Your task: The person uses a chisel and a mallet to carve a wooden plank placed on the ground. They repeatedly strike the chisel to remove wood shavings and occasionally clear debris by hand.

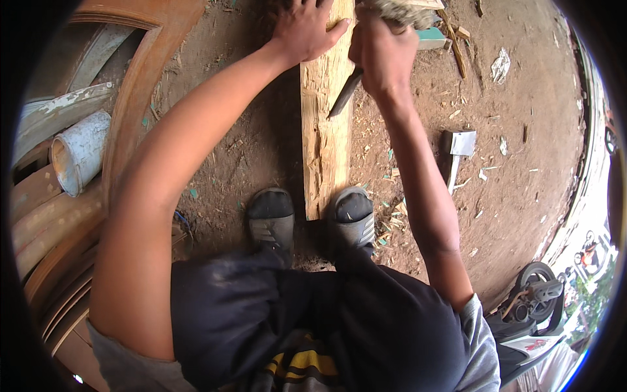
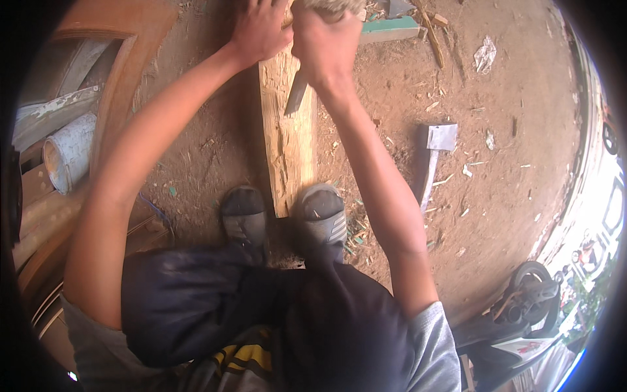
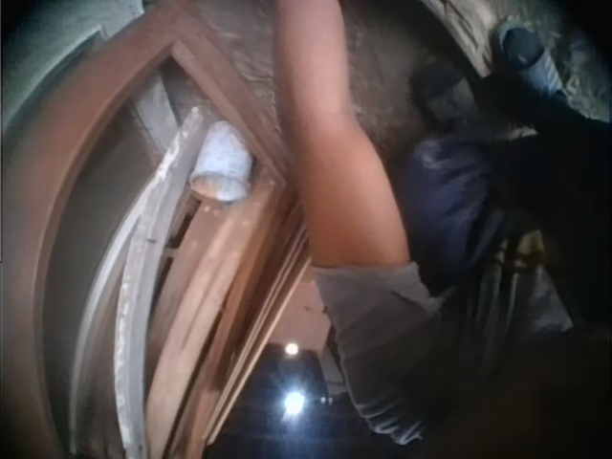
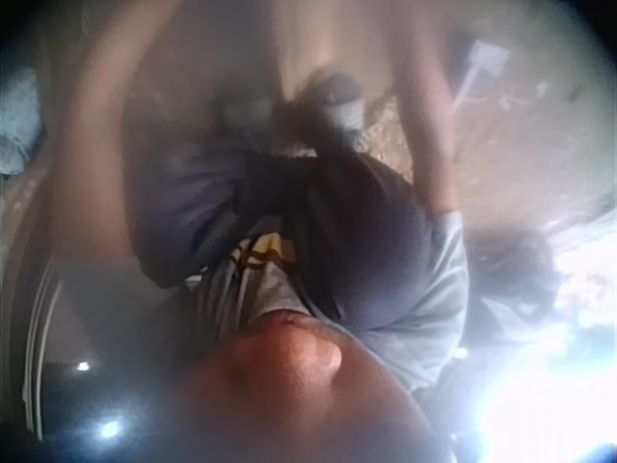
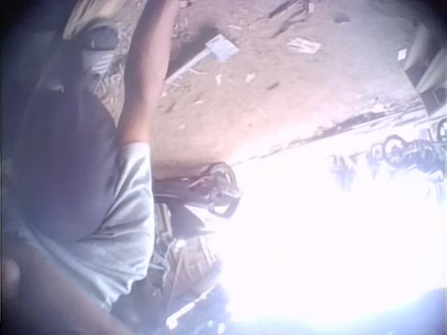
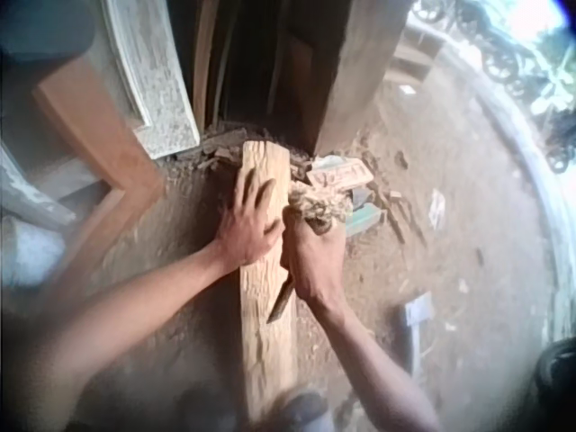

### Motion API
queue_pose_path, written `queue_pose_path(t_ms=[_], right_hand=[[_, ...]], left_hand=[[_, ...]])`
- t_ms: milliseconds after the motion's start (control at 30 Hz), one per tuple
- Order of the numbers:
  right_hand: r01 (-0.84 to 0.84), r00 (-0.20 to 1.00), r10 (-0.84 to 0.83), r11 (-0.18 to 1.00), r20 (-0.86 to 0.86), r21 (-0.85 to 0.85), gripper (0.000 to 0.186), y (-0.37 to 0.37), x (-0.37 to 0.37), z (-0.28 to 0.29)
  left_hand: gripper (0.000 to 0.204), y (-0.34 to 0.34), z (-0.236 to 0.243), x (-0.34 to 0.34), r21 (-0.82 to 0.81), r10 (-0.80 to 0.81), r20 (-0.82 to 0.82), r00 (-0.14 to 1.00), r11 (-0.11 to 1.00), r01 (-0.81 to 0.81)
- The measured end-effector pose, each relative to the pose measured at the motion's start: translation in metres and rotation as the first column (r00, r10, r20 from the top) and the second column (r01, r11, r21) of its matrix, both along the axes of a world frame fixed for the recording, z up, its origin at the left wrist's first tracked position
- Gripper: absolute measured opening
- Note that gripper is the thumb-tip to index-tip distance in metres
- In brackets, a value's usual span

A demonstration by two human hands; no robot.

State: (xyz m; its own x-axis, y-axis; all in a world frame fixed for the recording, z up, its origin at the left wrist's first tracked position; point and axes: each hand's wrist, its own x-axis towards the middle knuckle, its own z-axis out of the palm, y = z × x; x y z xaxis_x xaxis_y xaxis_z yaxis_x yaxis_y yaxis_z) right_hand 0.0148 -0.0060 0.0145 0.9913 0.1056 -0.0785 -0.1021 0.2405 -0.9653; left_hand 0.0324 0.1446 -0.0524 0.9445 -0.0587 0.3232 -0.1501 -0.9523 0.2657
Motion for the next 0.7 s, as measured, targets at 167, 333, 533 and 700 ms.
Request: queue_pose_path(t_ms=[167,333,533,700], right_hand=[[-0.109,0.992,0.093,0.972,-0.086,-0.208,0.016,0.002,-0.004,-0.009],[-0.055,0.996,0.05,0.996,-0.073,-0.066,0.018,-0.004,0.004,0.01],[-0.129,0.971,0.065,0.954,-0.232,-0.271,0.014,0.0,-0.012,0.012],[-0.116,0.963,0.056,0.969,-0.262,-0.217,0.019,-0.011,-0.022,0.008]], left_hand=[[0.079,-0.001,-0.001,0.002,0.017,-0.027,0.045,0.999,1.0,0.026],[0.08,-0.001,-0.001,0.001,0.049,0.004,0.028,1.0,0.999,-0.006],[0.082,-0.001,-0.002,0.004,0.006,-0.007,0.012,1.0,1.0,0.007],[0.083,0.0,-0.002,0.002,-0.008,0.012,-0.019,1.0,1.0,-0.012]])
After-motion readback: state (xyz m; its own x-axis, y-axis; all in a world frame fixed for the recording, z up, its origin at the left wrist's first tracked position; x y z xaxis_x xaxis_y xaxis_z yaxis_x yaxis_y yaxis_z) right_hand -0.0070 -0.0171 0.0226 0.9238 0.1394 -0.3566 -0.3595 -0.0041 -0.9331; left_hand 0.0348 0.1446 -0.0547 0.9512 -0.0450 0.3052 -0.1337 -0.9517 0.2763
